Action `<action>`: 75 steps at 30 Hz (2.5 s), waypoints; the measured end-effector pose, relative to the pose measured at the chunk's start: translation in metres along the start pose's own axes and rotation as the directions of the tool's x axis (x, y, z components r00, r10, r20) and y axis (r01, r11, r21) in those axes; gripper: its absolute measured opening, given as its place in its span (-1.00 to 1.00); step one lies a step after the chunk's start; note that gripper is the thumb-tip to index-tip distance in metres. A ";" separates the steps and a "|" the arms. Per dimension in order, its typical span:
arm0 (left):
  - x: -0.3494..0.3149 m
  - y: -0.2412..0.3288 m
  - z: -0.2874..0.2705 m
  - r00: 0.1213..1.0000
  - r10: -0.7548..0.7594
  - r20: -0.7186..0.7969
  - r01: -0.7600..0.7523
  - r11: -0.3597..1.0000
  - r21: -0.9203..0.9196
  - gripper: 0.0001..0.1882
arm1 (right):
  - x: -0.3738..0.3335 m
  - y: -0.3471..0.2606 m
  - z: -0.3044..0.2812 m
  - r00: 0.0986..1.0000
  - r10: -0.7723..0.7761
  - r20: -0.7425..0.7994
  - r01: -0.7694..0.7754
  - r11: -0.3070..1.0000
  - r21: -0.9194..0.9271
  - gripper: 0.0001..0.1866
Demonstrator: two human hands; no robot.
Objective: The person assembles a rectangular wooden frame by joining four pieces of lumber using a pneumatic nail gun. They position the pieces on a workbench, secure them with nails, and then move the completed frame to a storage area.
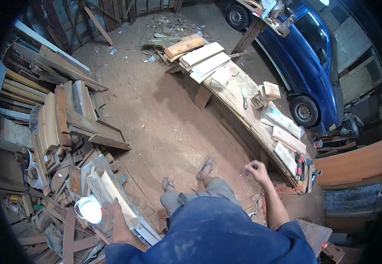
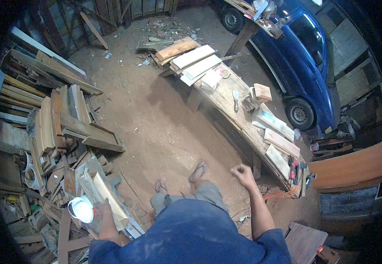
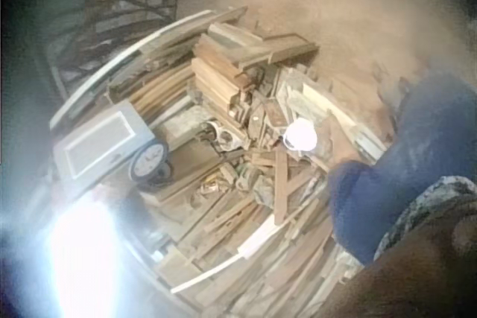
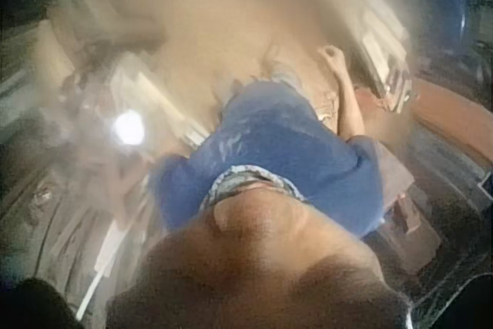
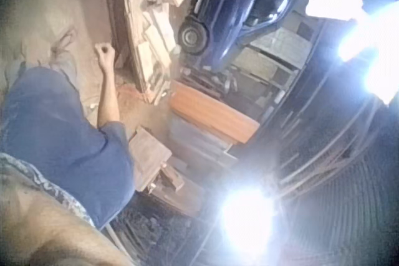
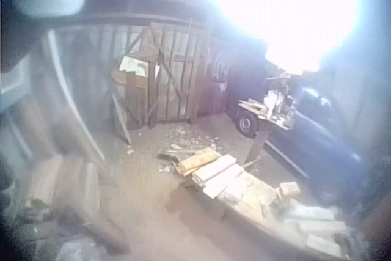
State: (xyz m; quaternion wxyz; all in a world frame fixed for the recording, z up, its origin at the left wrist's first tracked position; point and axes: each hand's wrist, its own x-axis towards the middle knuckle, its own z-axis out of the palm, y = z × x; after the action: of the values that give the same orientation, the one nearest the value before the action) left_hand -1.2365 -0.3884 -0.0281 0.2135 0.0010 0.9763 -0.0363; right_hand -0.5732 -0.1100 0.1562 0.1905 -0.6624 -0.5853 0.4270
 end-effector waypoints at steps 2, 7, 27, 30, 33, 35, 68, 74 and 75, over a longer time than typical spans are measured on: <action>-0.024 0.024 -0.001 0.975 0.130 -0.180 -0.128 0.992 0.022 0.12 | 0.011 -0.106 -0.011 0.989 -0.134 -0.063 0.145 0.961 0.237 -0.82; -0.039 0.094 0.095 0.874 0.453 -0.179 -0.452 0.891 0.049 -0.05 | -0.052 -0.263 -0.104 0.628 -0.651 -0.426 0.777 0.488 0.398 -0.83; -0.279 0.520 0.149 0.540 0.647 0.539 -0.697 0.702 -0.144 -0.38 | 0.014 -0.161 -0.349 -0.466 -0.761 -0.451 0.872 -0.483 -0.085 -0.47; -0.328 0.558 0.154 0.542 0.487 0.685 -0.623 0.780 -0.061 -0.48 | 0.041 -0.104 -0.354 0.078 -0.737 -0.672 0.700 0.520 -0.489 -0.66; -0.339 0.591 0.176 0.528 0.436 0.729 -0.544 0.832 -0.104 -0.56 | 0.082 -0.054 -0.365 0.369 -0.289 -0.883 0.034 0.954 -0.298 -0.67; -0.371 0.628 0.191 0.493 0.467 0.734 -0.562 0.815 -0.141 -0.58 | 0.107 -0.009 -0.362 0.465 0.106 -0.879 -0.285 0.958 -0.035 -0.62; -0.692 0.505 0.215 0.332 0.588 0.738 -0.701 0.677 -0.225 -0.66 | 0.067 0.524 -0.441 0.701 0.411 -0.583 -0.623 0.750 -0.220 -0.33; -0.670 0.474 0.226 0.428 0.489 0.760 -0.631 0.764 -0.135 -0.65 | 0.010 0.494 -0.504 0.661 0.351 -0.663 -0.544 0.833 -0.100 -0.30; -0.666 0.474 0.231 0.450 0.478 0.754 -0.641 0.761 -0.100 -0.65 | 0.003 0.496 -0.513 0.648 0.317 -0.693 -0.545 0.828 -0.131 -0.29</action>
State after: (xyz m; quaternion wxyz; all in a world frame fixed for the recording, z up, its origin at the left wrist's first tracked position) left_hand -0.5267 0.0767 0.0074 0.5895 0.3303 0.7348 -0.0581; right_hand 0.1351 -0.1006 0.0702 0.1577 -0.9107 -0.3679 0.1022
